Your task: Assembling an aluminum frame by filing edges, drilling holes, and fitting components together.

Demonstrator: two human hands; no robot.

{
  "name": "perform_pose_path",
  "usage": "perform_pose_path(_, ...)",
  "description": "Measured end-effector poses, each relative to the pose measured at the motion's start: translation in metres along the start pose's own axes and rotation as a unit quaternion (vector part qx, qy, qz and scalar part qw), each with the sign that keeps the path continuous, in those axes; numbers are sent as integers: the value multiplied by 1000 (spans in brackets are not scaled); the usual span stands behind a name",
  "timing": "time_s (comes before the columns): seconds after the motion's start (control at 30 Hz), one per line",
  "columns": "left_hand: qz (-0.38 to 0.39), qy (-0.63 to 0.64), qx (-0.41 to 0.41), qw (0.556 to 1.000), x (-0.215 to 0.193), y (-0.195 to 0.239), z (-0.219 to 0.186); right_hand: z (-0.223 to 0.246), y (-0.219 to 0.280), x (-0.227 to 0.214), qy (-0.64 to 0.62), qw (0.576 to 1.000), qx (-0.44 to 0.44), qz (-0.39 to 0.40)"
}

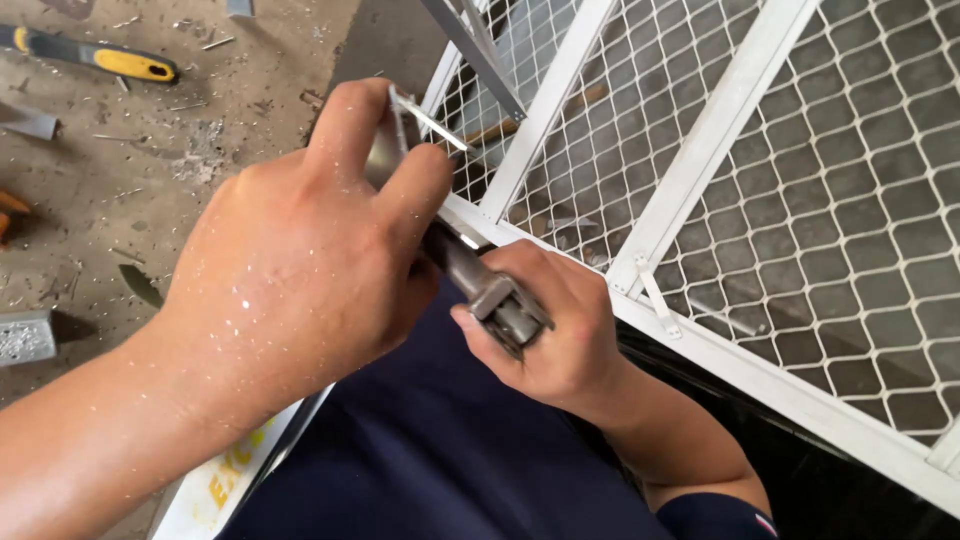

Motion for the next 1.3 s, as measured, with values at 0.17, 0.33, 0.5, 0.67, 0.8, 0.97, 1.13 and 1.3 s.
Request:
perform_pose_path(0.17, 34, 14, 16, 999, -7, -1, 2, -5, 8, 5, -59, 998, 9, -6)
perform_pose_path(0.33, 25, 17, 34, 999, -9, 3, -1, -4, 9, 4, -95, 995, 12, -14)
perform_pose_path(0.5, -26, 49, 28, 998, -13, 6, -1, 0, 8, 2, -87, 996, 2, -7)
perform_pose_path(0.67, 6, 58, 28, 998, -6, 0, -1, -1, 8, -1, -90, 996, 15, 15)
perform_pose_path(0.8, 21, 88, 30, 995, -1, -1, -1, -13, 10, -1, -156, 985, 46, 57)
perform_pose_path(0.97, 4, 116, 38, 993, -2, 1, -1, -27, 14, 4, -256, 952, 108, 130)
perform_pose_path(1.13, 1, 92, 42, 995, -2, 1, -4, -35, 24, 9, -277, 933, 139, 183)
perform_pose_path(1.3, 7, 76, 21, 997, 3, 2, -3, -34, 27, 1, -187, 973, 69, 117)
Point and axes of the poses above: each hand's wrist, its own y-axis away from the middle knuckle, its own x-axis out of the palm, z = x × y, the point moved 8 cm from there along -y, towards the middle knuckle, and after that the axes turned 9 degrees about -z, right-handed, at the moved point
